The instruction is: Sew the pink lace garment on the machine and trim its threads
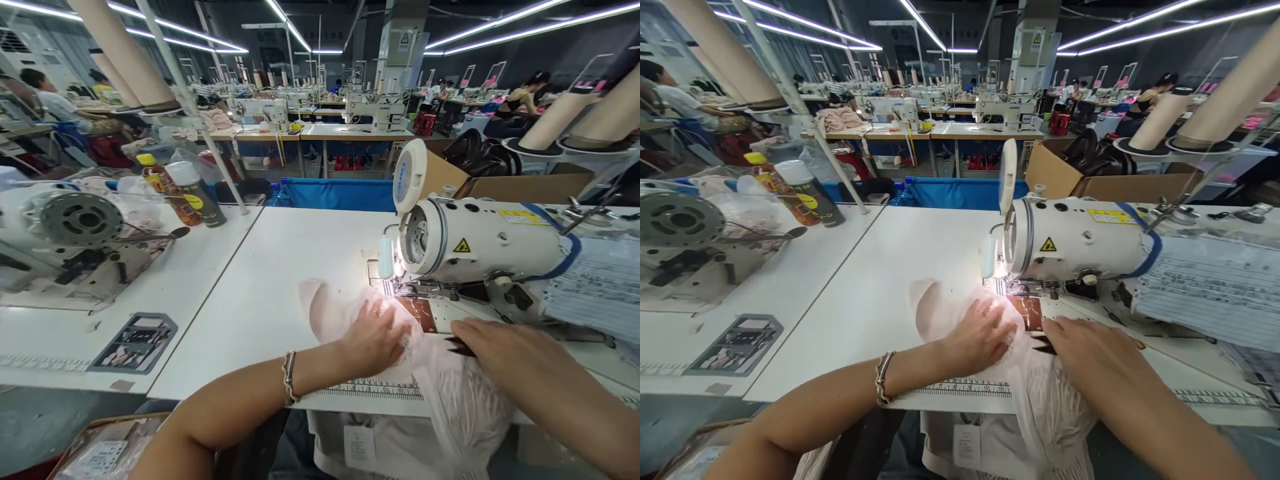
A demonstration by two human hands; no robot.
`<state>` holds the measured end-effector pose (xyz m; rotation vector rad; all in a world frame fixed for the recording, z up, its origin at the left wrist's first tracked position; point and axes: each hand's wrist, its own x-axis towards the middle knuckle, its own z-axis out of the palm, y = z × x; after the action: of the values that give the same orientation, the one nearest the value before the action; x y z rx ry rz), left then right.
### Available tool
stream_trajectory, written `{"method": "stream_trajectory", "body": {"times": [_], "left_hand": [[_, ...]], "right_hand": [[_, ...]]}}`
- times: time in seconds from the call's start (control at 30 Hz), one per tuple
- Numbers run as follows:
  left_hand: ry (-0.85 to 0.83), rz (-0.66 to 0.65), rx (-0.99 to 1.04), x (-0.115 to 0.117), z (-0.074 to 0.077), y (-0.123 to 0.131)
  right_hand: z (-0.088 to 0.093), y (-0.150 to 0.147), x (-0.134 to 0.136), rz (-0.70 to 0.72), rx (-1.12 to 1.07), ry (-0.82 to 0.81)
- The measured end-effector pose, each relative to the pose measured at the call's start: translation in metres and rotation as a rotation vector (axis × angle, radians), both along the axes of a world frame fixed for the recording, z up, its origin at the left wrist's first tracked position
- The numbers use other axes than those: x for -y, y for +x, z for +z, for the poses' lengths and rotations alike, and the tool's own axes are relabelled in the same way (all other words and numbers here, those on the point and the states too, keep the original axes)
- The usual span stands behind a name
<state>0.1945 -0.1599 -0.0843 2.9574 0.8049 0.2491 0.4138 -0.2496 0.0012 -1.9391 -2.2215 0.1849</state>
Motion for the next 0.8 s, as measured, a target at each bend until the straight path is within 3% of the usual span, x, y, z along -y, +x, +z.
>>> {"method": "stream_trajectory", "body": {"times": [0.07,0.13,0.23,0.3,0.4,0.5,0.57,0.67,0.8], "left_hand": [[0.004,0.081,-0.009,-0.002,0.002,0.001],[-0.019,0.114,0.003,-0.005,0.005,0.000],[-0.032,0.111,0.031,-0.008,0.004,-0.003],[0.041,0.051,0.057,-0.008,-0.004,-0.004],[0.162,-0.092,0.132,-0.004,-0.021,-0.001],[0.136,-0.071,0.183,-0.002,-0.031,0.007],[0.064,-0.081,0.155,-0.004,-0.029,0.011],[-0.044,-0.173,0.085,-0.010,-0.017,0.012],[-0.125,-0.278,0.094,-0.023,-0.009,0.005]], "right_hand": [[0.002,-0.020,0.000,0.011,-0.035,0.088],[0.005,-0.045,0.003,-0.035,-0.238,0.093],[0.012,-0.067,0.005,-0.059,-0.570,-0.068],[0.015,-0.063,0.003,-0.021,-0.656,-0.192],[0.011,-0.036,-0.004,0.031,-0.358,-0.280],[-0.006,-0.009,-0.010,-0.091,0.211,-0.129],[-0.020,0.002,-0.014,-0.076,0.396,-0.069],[-0.041,0.020,-0.027,-0.068,0.358,0.096],[-0.062,0.060,-0.062,-0.251,0.272,0.225]]}}
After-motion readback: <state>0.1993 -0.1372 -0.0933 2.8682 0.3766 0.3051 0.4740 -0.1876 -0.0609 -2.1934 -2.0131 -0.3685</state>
